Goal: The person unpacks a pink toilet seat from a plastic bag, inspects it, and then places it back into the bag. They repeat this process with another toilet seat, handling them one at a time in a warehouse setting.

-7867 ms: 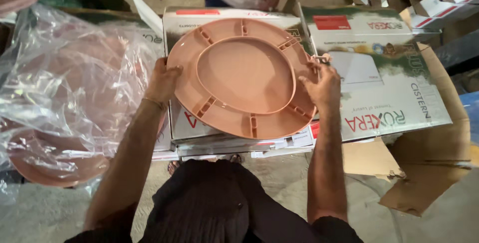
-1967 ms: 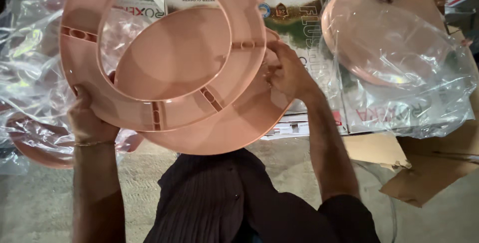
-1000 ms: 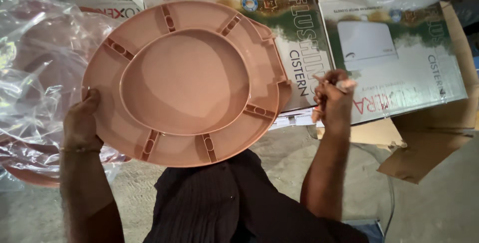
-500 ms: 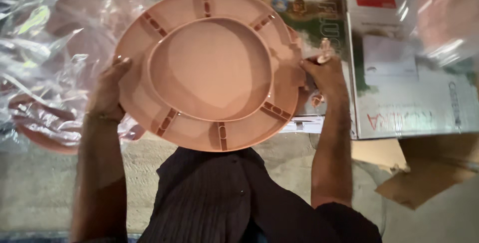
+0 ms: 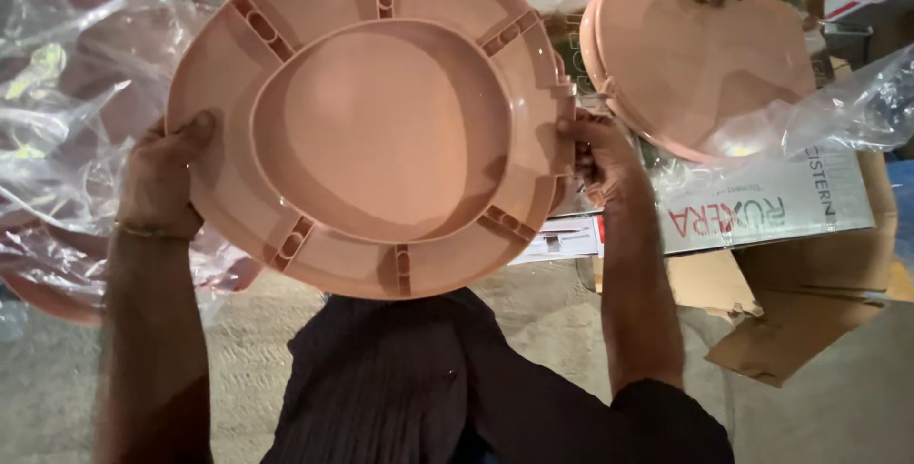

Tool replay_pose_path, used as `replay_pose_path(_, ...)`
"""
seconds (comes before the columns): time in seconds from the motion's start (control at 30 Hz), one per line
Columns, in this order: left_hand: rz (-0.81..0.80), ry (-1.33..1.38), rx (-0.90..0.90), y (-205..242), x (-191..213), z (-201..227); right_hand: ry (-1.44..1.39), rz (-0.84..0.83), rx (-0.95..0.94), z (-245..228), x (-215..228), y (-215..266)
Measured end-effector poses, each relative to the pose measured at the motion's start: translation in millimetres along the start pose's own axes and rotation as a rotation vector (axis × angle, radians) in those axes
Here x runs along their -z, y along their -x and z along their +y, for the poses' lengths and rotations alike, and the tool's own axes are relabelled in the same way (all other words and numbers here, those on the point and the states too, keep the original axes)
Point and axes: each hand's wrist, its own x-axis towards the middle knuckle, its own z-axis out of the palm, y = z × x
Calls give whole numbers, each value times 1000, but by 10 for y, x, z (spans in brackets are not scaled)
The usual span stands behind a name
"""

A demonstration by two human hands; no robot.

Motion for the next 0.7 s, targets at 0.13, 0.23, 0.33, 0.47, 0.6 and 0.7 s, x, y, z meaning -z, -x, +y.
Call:
replay_pose_path(0.13,-62,-22,102,63,-33,217,-86,-201,75,1,75,95)
replay_pose_path(0.23,-43,-245,31,45,23,340,43,-165,208,-55,168,124)
replay_pose_path(0.33,-226,-40,-207,-4,69,509,145,-12,438,-242,287,179)
replay_pose_path(0.47,-241,-423,-687,12,18,819,411,235,813,-644,485,242)
replay_pose_path(0.6,-238,-1043,-1331,-36,-94,994,892,418,1318,-561,497,267)
replay_pose_path(0.7,-196,-1429,-1557,-173,-93,764,1097,416,1632,-264,402,246)
